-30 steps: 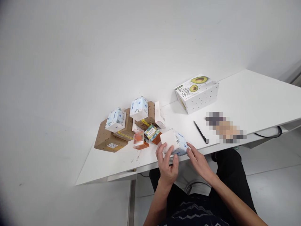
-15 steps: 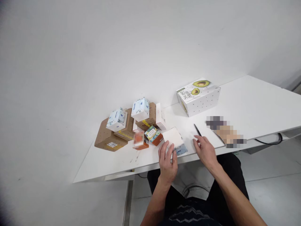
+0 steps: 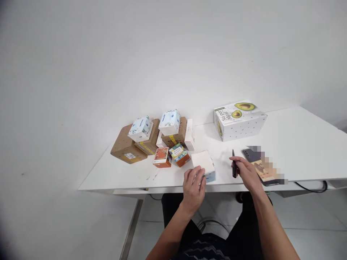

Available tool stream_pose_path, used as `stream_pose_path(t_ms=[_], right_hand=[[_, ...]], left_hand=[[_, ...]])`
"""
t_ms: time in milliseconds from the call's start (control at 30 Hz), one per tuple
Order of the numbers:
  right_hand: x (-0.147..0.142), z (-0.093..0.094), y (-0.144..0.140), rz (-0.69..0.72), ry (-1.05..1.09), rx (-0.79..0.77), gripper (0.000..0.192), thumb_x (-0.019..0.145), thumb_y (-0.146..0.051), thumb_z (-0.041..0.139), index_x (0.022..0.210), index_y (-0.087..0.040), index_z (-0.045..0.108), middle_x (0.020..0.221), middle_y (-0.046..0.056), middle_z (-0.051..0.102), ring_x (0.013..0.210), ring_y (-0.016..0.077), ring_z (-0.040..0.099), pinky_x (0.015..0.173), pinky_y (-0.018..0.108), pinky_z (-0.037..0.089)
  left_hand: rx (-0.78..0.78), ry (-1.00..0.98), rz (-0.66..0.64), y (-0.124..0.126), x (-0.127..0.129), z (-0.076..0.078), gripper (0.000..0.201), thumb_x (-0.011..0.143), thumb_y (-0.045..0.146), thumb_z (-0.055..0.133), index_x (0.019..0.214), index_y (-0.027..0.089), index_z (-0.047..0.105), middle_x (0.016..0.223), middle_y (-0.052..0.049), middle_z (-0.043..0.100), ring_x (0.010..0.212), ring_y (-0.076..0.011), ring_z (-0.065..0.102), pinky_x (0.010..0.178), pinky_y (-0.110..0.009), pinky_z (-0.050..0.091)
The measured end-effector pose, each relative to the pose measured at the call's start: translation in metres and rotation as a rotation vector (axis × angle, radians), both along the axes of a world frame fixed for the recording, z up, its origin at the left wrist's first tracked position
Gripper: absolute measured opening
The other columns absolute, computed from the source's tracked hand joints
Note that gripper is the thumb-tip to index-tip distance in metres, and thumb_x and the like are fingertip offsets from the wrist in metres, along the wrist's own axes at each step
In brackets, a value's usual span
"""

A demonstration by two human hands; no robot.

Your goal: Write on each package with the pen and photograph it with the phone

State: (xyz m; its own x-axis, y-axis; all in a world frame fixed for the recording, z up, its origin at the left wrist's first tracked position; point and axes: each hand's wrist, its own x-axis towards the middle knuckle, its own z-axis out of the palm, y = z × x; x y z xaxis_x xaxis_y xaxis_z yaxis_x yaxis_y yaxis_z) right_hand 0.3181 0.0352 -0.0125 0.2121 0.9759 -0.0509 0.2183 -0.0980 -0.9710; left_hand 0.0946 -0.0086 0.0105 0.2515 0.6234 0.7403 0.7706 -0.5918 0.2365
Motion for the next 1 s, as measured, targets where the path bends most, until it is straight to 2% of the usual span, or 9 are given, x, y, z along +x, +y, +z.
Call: stream_pose_path(t_ms=[67, 100, 233, 333, 467, 567, 667, 867, 1000], right_hand=[[-0.005, 0.022, -0.010, 0.005, 0.432, 0.098, 0.024, 0.078, -0.036, 0.060, 0.096, -0.021, 0.061, 0.071, 0.002, 0.061, 0.058, 0.0155, 0.055, 0.054, 0.030, 0.044], [-0.009, 0.034, -0.016, 0.024, 0.536, 0.139, 0.025, 0.074, -0.034, 0.066, 0.095, -0.023, 0.059, 0.074, 0.002, 0.063, 0.062, 0.0159, 0.057, 0.056, 0.030, 0.044], [-0.036, 0.071, -0.028, 0.092, 0.601, 0.295, 0.019, 0.079, -0.032, 0.068, 0.081, -0.025, 0.051, 0.054, -0.006, 0.052, 0.051, 0.0110, 0.048, 0.050, 0.024, 0.035], [-0.055, 0.085, -0.027, 0.078, 0.505, 0.363, 0.017, 0.089, -0.039, 0.054, 0.082, -0.024, 0.053, 0.045, -0.008, 0.044, 0.044, 0.0101, 0.040, 0.047, 0.024, 0.031], [-0.071, 0.091, -0.015, 0.149, 0.337, 0.317, 0.030, 0.090, -0.046, 0.050, 0.100, -0.020, 0.062, 0.072, 0.003, 0.066, 0.064, 0.0159, 0.058, 0.061, 0.030, 0.045], [-0.079, 0.092, -0.006, 0.176, 0.169, 0.273, 0.022, 0.084, -0.041, 0.061, 0.086, -0.020, 0.062, 0.069, 0.000, 0.063, 0.064, 0.0143, 0.057, 0.062, 0.028, 0.045], [-0.086, 0.089, 0.001, 0.166, 0.053, 0.275, 0.028, 0.087, -0.043, 0.056, 0.071, -0.021, 0.053, 0.056, -0.004, 0.053, 0.053, 0.0106, 0.048, 0.053, 0.024, 0.040], [-0.096, 0.082, 0.006, 0.150, -0.130, 0.258, 0.036, 0.093, -0.049, 0.043, 0.077, -0.020, 0.059, 0.062, -0.002, 0.057, 0.053, 0.0110, 0.049, 0.054, 0.025, 0.041], [-0.101, 0.080, 0.007, 0.074, -0.283, 0.317, 0.040, 0.092, -0.048, 0.042, 0.067, -0.020, 0.056, 0.053, -0.002, 0.053, 0.050, 0.0117, 0.049, 0.053, 0.025, 0.039]], left_hand=[[-0.011, -0.011, -0.001, -0.001, 0.000, -0.001, 0.032, 0.089, 0.012, 0.052, 0.121, 0.013, 0.056, 0.116, -0.014, 0.064, 0.107, -0.0216, 0.060, 0.089, -0.038, 0.051], [-0.016, -0.018, 0.004, -0.001, 0.000, -0.002, 0.033, 0.089, 0.012, 0.053, 0.121, 0.013, 0.057, 0.116, -0.014, 0.064, 0.107, -0.0220, 0.060, 0.090, -0.038, 0.051], [-0.015, -0.056, 0.021, -0.001, 0.001, -0.003, 0.033, 0.088, 0.013, 0.053, 0.121, 0.013, 0.056, 0.118, -0.014, 0.063, 0.108, -0.0222, 0.059, 0.091, -0.039, 0.051], [-0.026, -0.058, 0.026, -0.001, 0.001, -0.003, 0.034, 0.089, 0.015, 0.052, 0.123, 0.013, 0.054, 0.121, -0.014, 0.062, 0.110, -0.0223, 0.058, 0.092, -0.038, 0.050], [-0.063, -0.021, 0.063, 0.001, 0.001, -0.003, 0.031, 0.091, 0.020, 0.051, 0.121, 0.015, 0.056, 0.124, -0.013, 0.061, 0.110, -0.0230, 0.058, 0.093, -0.040, 0.050], [-0.073, -0.025, 0.068, 0.002, 0.001, -0.002, 0.028, 0.091, 0.021, 0.050, 0.118, 0.016, 0.058, 0.124, -0.012, 0.061, 0.109, -0.0229, 0.059, 0.092, -0.039, 0.051], [-0.077, -0.046, 0.059, 0.004, 0.001, -0.001, 0.026, 0.090, 0.020, 0.051, 0.115, 0.015, 0.059, 0.122, -0.012, 0.061, 0.106, -0.0233, 0.058, 0.091, -0.039, 0.051], [-0.085, -0.074, 0.044, 0.005, 0.001, 0.000, 0.026, 0.091, 0.020, 0.049, 0.114, 0.015, 0.059, 0.121, -0.012, 0.061, 0.109, -0.0222, 0.058, 0.094, -0.038, 0.051], [-0.066, -0.080, 0.035, 0.005, 0.001, 0.002, 0.026, 0.091, 0.020, 0.047, 0.115, 0.015, 0.058, 0.120, -0.012, 0.062, 0.110, -0.0214, 0.059, 0.094, -0.038, 0.052]])
